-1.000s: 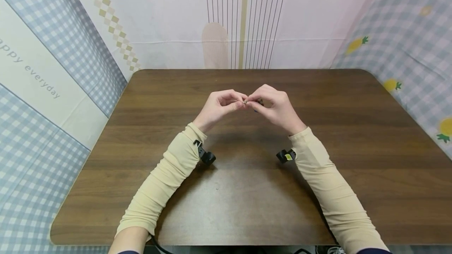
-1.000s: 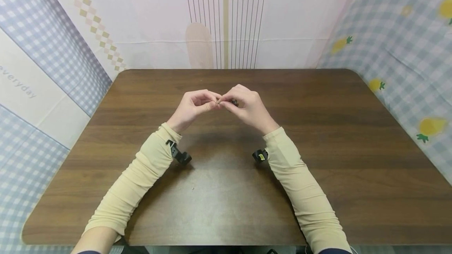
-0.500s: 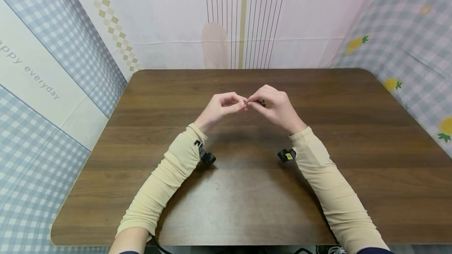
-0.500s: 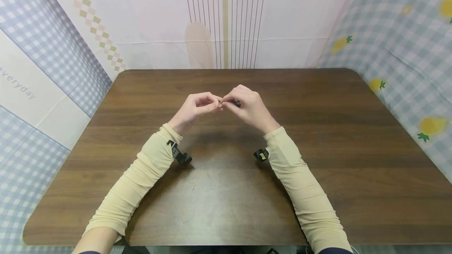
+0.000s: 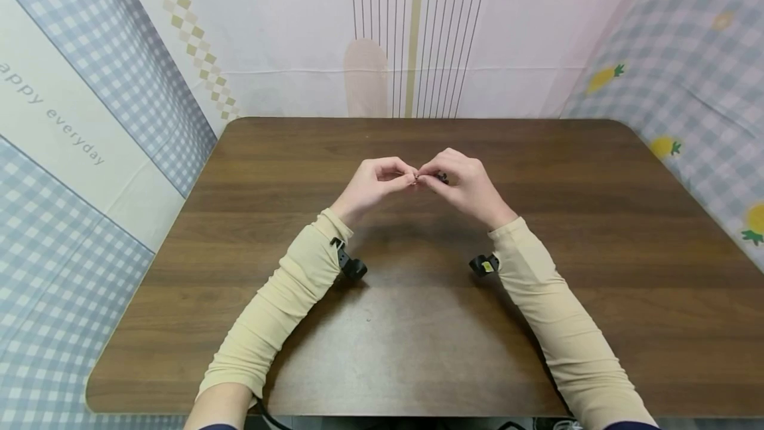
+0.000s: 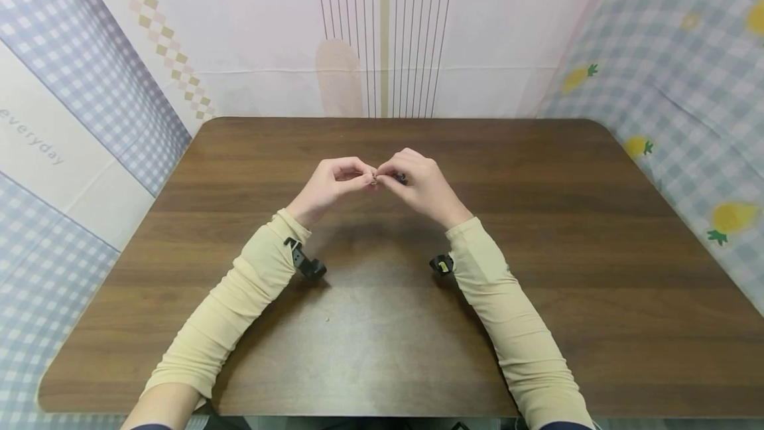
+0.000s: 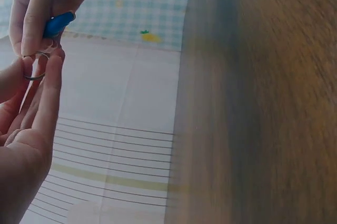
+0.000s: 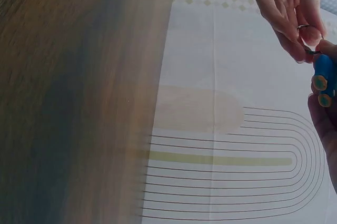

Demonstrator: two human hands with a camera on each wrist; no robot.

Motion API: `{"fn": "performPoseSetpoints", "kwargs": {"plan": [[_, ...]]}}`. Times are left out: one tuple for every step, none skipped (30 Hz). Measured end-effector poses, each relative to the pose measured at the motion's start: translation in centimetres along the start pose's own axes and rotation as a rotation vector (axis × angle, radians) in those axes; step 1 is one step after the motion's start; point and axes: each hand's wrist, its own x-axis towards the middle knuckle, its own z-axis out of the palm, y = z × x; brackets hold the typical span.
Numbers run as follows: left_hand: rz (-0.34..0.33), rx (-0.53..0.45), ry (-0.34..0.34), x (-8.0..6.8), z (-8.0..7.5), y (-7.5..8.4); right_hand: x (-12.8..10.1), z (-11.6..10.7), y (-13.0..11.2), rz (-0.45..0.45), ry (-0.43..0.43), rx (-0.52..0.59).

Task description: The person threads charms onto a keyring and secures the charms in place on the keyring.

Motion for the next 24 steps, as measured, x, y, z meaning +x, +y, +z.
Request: {"fn": "performPoseSetpoints", "kwargs": {"plan": [[0.004,-0.018,0.003,0.00,0.01,-0.02,0.00,-0.03,-0.02,0.009,0.000,0.007],[0.006,-0.040,0.005,0.01,0.03,-0.05,0.00,-0.06,-0.04,0.019,0.000,0.010],[0.009,-0.065,0.007,0.03,0.04,-0.09,0.01,-0.09,-0.05,0.026,-0.001,0.015],[0.007,-0.096,0.006,0.06,0.07,-0.14,0.02,-0.13,-0.08,0.034,-0.001,0.019],[0.005,-0.124,0.009,0.08,0.10,-0.20,0.03,-0.18,-0.12,0.039,-0.004,0.020],[0.001,-0.155,0.011,0.10,0.14,-0.25,0.05,-0.21,-0.15,0.044,-0.003,0.023],[-0.003,-0.185,0.012,0.10,0.20,-0.28,0.04,-0.22,-0.15,0.048,-0.001,0.023],[-0.010,-0.218,0.013,0.11,0.25,-0.33,0.04,-0.24,-0.17,0.051,0.001,0.025],[-0.017,-0.252,0.015,0.13,0.30,-0.38,0.04,-0.26,-0.20,0.054,0.006,0.029],[-0.025,-0.290,0.018,0.13,0.34,-0.41,0.05,-0.27,-0.22,0.058,0.010,0.031],[-0.030,-0.323,0.022,0.12,0.38,-0.42,0.04,-0.25,-0.20,0.061,0.014,0.032],[-0.035,-0.354,0.026,0.12,0.41,-0.43,0.02,-0.22,-0.19,0.064,0.018,0.033],[-0.039,-0.380,0.028,0.12,0.43,-0.42,0.02,-0.21,-0.19,0.067,0.020,0.034],[-0.043,-0.400,0.030,0.13,0.44,-0.43,0.02,-0.21,-0.21,0.069,0.021,0.035],[-0.046,-0.412,0.031,0.13,0.45,-0.41,0.00,-0.21,-0.22,0.074,0.021,0.033],[-0.050,-0.417,0.029,0.13,0.46,-0.38,-0.02,-0.20,-0.20,0.077,0.019,0.031],[-0.055,-0.416,0.026,0.12,0.45,-0.37,-0.04,-0.19,-0.18,0.080,0.017,0.026],[-0.061,-0.410,0.020,0.11,0.43,-0.35,-0.06,-0.19,-0.18,0.083,0.015,0.021],[-0.067,-0.402,0.014,0.10,0.42,-0.32,-0.08,-0.21,-0.17,0.087,0.013,0.017],[-0.074,-0.394,0.008,0.09,0.40,-0.28,-0.09,-0.22,-0.17,0.090,0.011,0.013],[-0.079,-0.384,0.002,0.08,0.39,-0.25,-0.10,-0.23,-0.15,0.094,0.009,0.008],[-0.085,-0.372,-0.003,0.08,0.38,-0.21,-0.11,-0.24,-0.13,0.096,0.008,0.006],[-0.089,-0.357,-0.008,0.08,0.36,-0.18,-0.11,-0.26,-0.13,0.098,0.006,0.002],[-0.094,-0.342,-0.012,0.10,0.36,-0.14,-0.10,-0.28,-0.12,0.098,0.002,0.000]]}}
